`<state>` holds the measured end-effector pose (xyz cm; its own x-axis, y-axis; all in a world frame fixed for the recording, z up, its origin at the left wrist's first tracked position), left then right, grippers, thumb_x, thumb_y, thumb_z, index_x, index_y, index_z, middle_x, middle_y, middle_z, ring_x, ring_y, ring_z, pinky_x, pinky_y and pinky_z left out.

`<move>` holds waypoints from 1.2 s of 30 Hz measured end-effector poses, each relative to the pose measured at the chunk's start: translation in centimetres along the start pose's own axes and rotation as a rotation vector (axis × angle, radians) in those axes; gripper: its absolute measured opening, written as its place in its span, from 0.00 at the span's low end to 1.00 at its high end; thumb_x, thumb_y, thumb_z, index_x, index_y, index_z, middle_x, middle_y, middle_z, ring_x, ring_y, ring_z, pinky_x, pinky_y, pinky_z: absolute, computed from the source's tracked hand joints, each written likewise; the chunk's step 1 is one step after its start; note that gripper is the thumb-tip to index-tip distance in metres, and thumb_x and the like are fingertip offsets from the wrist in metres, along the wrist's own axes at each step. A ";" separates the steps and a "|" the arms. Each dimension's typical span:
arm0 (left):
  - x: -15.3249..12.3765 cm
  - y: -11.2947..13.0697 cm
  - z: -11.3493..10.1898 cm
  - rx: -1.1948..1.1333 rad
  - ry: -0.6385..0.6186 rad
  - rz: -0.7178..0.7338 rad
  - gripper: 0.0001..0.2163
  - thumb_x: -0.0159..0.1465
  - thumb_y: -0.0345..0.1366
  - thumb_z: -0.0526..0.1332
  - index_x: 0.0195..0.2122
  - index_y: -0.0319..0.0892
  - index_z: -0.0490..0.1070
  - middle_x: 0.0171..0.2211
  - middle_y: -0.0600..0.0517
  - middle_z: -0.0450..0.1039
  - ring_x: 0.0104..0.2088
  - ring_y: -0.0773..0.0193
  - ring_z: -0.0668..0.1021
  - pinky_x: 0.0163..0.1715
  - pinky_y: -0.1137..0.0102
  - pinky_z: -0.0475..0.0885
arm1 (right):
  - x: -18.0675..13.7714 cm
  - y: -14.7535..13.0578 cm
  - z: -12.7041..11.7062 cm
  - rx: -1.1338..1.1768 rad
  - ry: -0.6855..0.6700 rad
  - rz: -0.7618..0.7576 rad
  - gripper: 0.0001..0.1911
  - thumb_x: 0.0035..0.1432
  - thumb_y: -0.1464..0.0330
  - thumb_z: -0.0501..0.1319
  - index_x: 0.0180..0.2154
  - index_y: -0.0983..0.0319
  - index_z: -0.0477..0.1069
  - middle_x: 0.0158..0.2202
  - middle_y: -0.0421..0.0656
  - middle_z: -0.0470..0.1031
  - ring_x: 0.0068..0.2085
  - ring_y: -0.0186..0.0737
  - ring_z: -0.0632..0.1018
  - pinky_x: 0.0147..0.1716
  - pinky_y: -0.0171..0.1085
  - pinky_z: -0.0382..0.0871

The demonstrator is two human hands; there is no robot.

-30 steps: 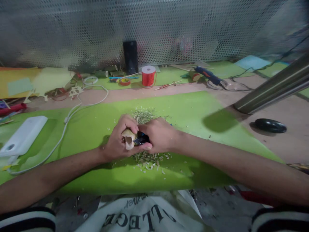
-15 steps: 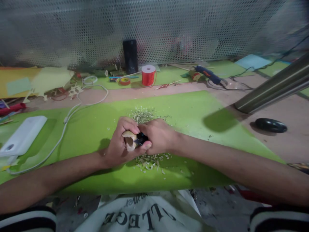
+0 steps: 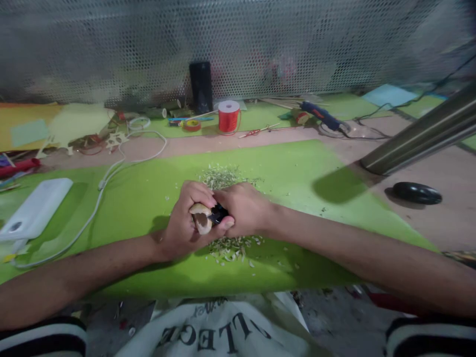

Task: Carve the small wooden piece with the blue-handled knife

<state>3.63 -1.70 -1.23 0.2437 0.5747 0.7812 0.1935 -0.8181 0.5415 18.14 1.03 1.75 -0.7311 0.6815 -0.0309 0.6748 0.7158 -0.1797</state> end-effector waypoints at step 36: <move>-0.4 -2.6 -0.7 -0.296 -0.122 -0.044 0.25 0.47 0.51 0.72 0.40 0.46 0.64 0.40 0.52 0.65 0.43 0.62 0.74 0.44 0.63 0.74 | -0.7 0.6 0.7 0.079 0.151 -0.132 0.19 0.49 0.62 0.54 0.41 0.64 0.73 0.29 0.45 0.78 0.25 0.39 0.72 0.23 0.36 0.49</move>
<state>2.34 0.23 -2.71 0.3565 0.5930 0.7219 -0.0741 -0.7523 0.6546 19.00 0.86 0.93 -0.7851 0.6022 0.1449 0.5600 0.7901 -0.2494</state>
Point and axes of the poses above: each hand's wrist, its own x-axis towards the middle knuckle, its own z-axis out of the palm, y = z × x, the point moved 1 cm from there along x, towards the middle knuckle
